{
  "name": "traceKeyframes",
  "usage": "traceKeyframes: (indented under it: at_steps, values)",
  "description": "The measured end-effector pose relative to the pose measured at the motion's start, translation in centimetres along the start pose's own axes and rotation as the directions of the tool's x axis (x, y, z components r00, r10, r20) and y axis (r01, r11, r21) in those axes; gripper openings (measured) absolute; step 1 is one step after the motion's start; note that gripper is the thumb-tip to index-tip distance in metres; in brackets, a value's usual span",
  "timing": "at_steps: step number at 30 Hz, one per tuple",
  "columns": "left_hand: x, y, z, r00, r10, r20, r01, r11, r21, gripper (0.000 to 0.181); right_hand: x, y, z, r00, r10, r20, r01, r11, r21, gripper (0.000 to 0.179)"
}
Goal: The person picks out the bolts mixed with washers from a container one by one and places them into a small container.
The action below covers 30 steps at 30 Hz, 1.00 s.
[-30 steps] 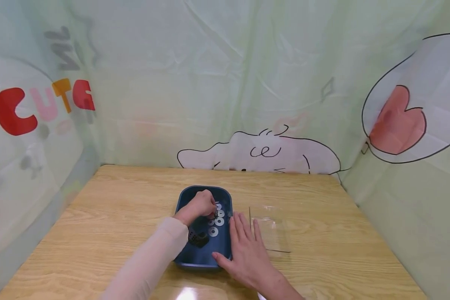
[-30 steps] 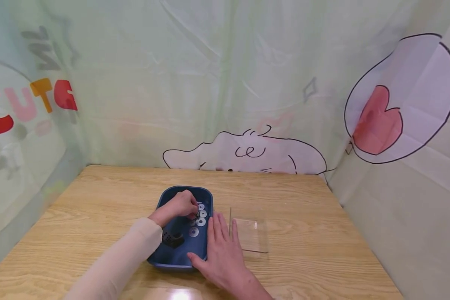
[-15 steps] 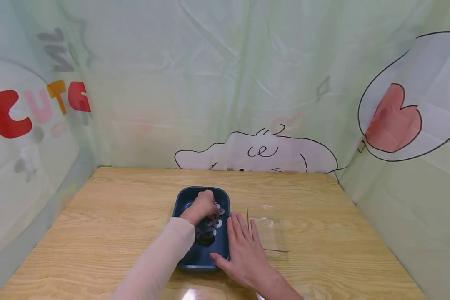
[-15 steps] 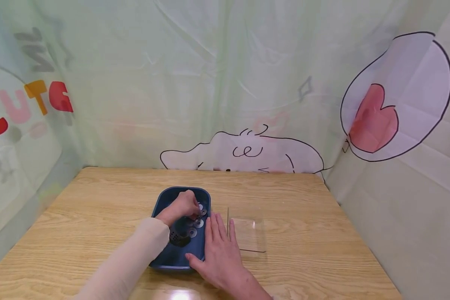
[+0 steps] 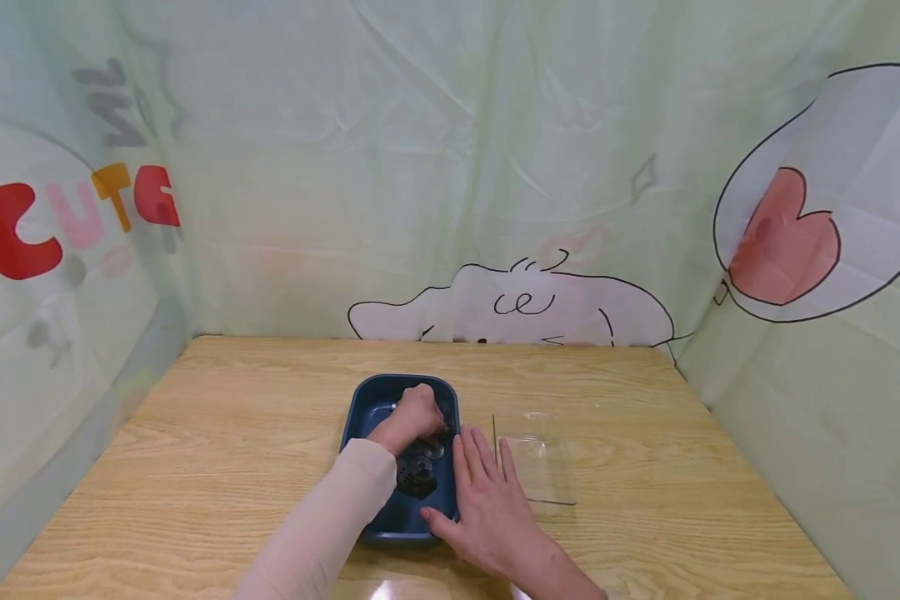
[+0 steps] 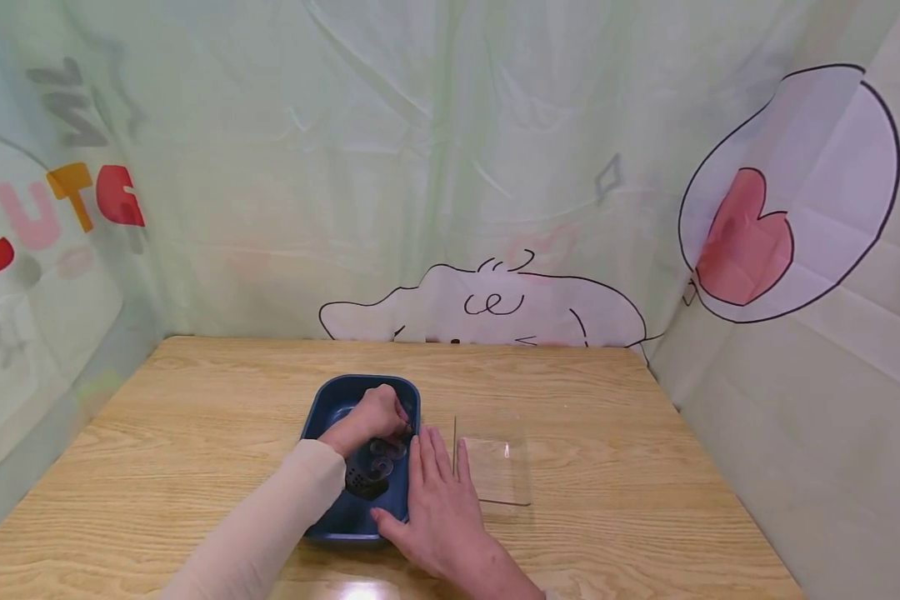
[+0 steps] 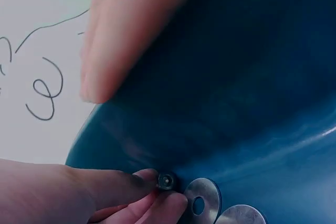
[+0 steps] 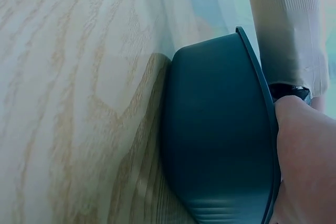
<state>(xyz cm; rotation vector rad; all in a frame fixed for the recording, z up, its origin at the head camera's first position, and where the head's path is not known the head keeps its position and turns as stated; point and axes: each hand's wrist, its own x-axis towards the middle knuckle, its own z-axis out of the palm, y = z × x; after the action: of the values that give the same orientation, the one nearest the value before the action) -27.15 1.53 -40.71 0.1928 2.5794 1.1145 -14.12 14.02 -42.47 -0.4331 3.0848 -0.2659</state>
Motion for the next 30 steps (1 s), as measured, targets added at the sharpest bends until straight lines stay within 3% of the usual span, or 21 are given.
traceKeyframes:
  at_steps: [14, 30]
  values:
    - [0.04, -0.68, -0.43, 0.994, -0.078, 0.070, 0.086, 0.990, -0.113, 0.010, 0.02, -0.03, 0.13, 1.000, 0.003, 0.000, -0.003, 1.000, 0.019, 0.102]
    - [-0.54, -0.78, -0.99, 0.992, -0.058, 0.108, 0.081, 0.972, -0.222, 0.010, -0.09, -0.09, 0.17, 1.000, 0.008, -0.025, -0.007, 0.999, 0.039, 0.102]
